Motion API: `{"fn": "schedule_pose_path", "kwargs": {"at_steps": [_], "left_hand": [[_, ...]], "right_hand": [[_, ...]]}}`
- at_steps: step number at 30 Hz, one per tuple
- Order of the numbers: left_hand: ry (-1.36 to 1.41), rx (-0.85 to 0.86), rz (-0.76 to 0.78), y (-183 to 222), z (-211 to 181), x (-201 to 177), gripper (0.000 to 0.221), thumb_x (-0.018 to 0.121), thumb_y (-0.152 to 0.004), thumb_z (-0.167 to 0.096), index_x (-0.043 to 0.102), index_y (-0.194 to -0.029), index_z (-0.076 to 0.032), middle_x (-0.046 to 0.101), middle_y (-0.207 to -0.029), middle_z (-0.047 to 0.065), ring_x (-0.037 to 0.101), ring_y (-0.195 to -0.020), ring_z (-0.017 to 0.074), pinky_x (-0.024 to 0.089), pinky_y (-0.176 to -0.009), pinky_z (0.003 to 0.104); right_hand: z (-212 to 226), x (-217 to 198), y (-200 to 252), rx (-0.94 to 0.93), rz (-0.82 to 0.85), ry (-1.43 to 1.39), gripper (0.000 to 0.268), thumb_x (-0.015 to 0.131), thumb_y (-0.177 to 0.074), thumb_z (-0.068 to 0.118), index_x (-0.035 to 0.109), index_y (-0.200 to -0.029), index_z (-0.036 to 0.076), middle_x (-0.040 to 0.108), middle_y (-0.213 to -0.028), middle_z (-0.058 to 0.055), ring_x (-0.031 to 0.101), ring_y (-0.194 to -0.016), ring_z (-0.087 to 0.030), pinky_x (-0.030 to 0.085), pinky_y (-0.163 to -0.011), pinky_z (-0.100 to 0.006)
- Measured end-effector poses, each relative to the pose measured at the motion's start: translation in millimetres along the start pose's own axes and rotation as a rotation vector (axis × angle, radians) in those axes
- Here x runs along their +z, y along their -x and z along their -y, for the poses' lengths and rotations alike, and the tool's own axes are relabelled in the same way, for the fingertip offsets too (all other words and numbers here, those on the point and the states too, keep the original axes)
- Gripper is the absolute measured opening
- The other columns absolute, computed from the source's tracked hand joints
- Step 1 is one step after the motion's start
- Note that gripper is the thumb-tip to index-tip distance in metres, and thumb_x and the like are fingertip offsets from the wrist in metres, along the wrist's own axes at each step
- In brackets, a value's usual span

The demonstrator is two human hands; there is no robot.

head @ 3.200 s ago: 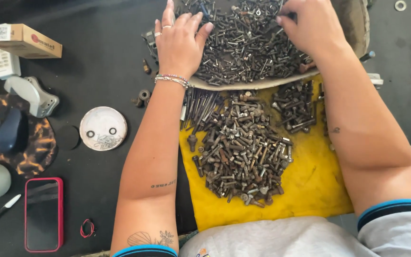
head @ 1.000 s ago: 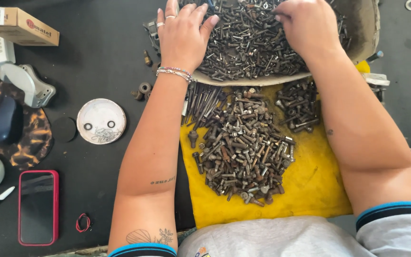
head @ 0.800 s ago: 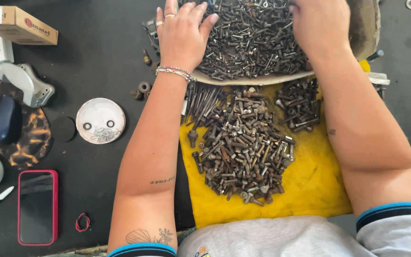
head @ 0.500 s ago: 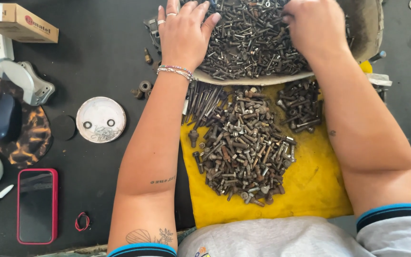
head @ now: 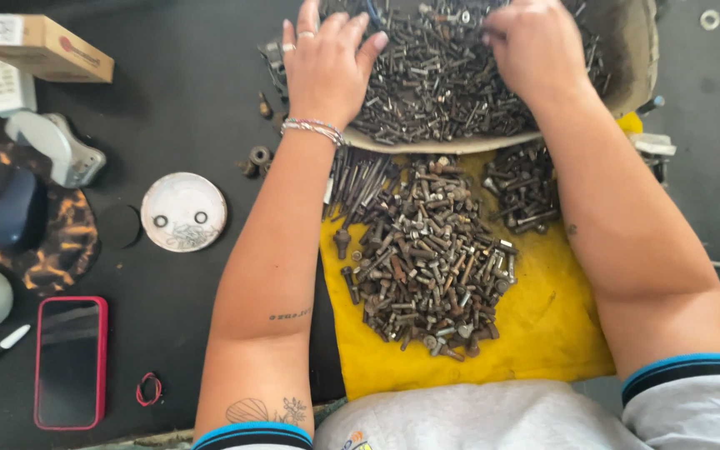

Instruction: Sorting various types of screws and bolts from a large container into organized piles on a workbench.

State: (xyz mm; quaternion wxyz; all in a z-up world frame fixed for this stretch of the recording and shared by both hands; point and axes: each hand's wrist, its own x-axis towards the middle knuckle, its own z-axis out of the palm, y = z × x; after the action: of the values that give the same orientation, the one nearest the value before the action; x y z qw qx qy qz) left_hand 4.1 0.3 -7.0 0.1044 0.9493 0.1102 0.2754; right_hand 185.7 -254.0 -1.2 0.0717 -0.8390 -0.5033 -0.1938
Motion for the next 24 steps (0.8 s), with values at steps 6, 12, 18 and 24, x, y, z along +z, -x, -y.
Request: {"fn": "schedule_pose_path", "kwargs": {"at_steps": [6,12,18,24], "left_hand": [[0.029,-0.019,0.016,1,-2,-2,0.055,0.041,-0.107,-0.054,0.073,-0.128,-0.015,0.072,-0.125,0.007,0.032,-0.139,0.0343,0.031,-0.107,0.070],[0.030,-0.033,0.045,-2,-4,-5,0.057,0.039,-0.106,-0.056,0.072,-0.129,-0.016,0.071,-0.126,0.008,0.030,-0.142,0.0339,0.030,-0.109,0.070],[0.034,-0.046,0.076,-3,-6,-7,0.058,0.039,-0.105,-0.056,0.072,-0.129,-0.016,0.071,-0.127,0.007,0.031,-0.143,0.0344,0.030,-0.109,0.070],[0.011,-0.035,0.097,-7,-9,-14,0.055,0.041,-0.105,-0.055,0.073,-0.128,-0.016,0.072,-0.125,0.006,0.034,-0.144,0.0365,0.032,-0.107,0.070]], "right_hand": [[2,-13,-1,0.022,0.008,-0.232,0.014,0.070,-0.099,0.001,0.078,-0.111,0.001,0.075,-0.105,-0.019,0.066,-0.098,-0.041,0.051,-0.087,-0.050],[21,-38,-20,0.114,0.119,-0.372,0.030,0.048,-0.095,0.001,0.074,-0.105,-0.006,0.071,-0.106,-0.023,0.060,-0.103,-0.040,0.047,-0.089,-0.052],[11,-2,-36,0.114,0.191,-0.161,0.029,0.072,-0.095,0.031,0.079,-0.094,0.002,0.072,-0.089,-0.019,0.065,-0.089,-0.039,0.051,-0.082,-0.050],[28,-10,-58,0.236,0.422,0.013,0.042,0.078,-0.095,0.043,0.078,-0.089,0.001,0.075,-0.085,-0.020,0.070,-0.090,-0.041,0.055,-0.082,-0.050]]}}
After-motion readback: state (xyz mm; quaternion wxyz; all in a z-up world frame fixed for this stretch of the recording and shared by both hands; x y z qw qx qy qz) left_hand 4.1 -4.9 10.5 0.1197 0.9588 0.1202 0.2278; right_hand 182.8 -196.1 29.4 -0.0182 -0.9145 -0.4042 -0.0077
